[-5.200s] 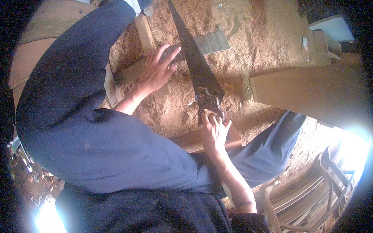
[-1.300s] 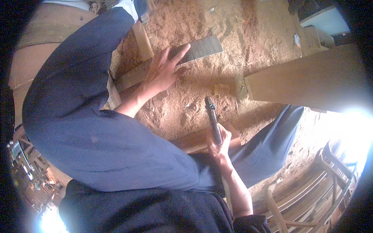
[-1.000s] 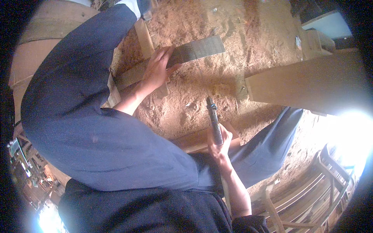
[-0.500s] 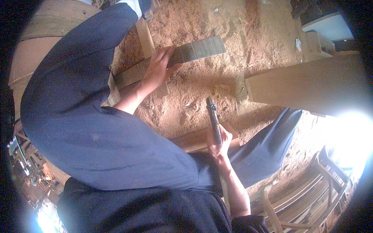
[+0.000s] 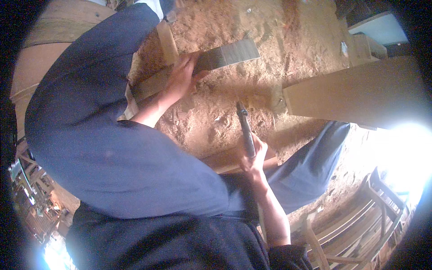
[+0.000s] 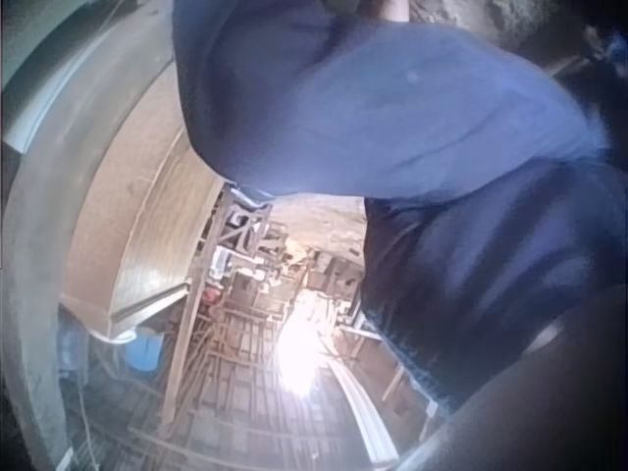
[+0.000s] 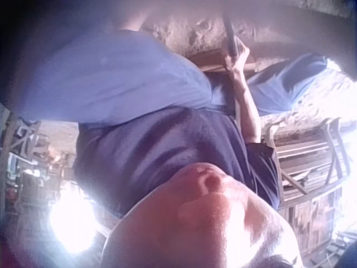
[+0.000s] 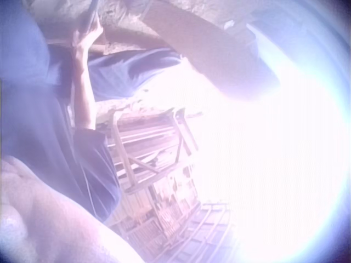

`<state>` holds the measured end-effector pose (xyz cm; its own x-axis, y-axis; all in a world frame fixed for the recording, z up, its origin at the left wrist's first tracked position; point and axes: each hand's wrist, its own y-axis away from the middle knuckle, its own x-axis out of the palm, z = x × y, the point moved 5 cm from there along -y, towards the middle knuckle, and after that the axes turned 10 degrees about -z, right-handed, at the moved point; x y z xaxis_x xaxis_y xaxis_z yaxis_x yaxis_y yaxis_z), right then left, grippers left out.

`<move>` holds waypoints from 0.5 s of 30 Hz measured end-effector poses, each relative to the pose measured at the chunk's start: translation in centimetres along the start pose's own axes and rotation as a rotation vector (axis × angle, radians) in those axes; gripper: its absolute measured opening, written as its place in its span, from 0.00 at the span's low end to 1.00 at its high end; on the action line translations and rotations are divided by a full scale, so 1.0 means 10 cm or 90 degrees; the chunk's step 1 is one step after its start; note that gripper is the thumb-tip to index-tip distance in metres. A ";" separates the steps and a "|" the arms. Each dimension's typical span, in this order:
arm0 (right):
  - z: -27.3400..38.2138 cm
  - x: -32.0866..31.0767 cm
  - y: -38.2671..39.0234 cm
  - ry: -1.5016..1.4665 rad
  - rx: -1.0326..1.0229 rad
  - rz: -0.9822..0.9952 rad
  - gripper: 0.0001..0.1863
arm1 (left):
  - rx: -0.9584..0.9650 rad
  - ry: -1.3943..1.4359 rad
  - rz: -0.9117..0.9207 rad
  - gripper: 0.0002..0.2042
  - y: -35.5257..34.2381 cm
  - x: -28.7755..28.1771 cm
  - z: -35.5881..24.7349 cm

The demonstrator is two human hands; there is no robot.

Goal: The person is sitting on the floor and using a hand saw to cut a piece of wood. The person holds the wood steady with one hand and saws back and forth with the other, generating sawdust.

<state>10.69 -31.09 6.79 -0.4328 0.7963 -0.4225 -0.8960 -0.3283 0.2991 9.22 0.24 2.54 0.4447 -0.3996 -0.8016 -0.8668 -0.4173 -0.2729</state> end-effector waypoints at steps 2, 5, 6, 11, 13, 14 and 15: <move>-0.02 -0.12 0.07 0.072 -0.058 0.007 0.08 | 0.010 -0.032 -0.003 0.36 0.00 -0.03 0.00; -0.12 -0.10 0.05 0.033 -0.042 0.010 0.08 | 0.043 -0.085 -0.033 0.36 0.05 0.01 0.06; -0.13 -0.08 0.02 0.037 -0.048 0.013 0.08 | 0.046 -0.075 -0.038 0.36 0.06 0.03 0.10; -0.02 0.11 -0.15 0.027 -0.030 0.011 0.06 | 0.043 -0.032 -0.004 0.38 0.02 0.05 0.10; 0.10 0.00 -0.03 0.007 -0.004 0.030 0.08 | 0.025 -0.039 0.015 0.39 0.02 0.05 0.12; 0.01 -0.04 0.00 0.042 -0.023 0.022 0.09 | 0.038 -0.056 0.016 0.39 0.01 0.03 0.13; 0.00 -0.06 0.01 0.037 -0.030 0.018 0.09 | 0.053 -0.069 0.019 0.39 0.01 0.02 0.13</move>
<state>10.85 -31.60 7.04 -0.4624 0.7561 -0.4632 -0.8861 -0.3754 0.2719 8.92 1.19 1.62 0.3954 -0.3181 -0.8616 -0.8970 -0.3357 -0.2877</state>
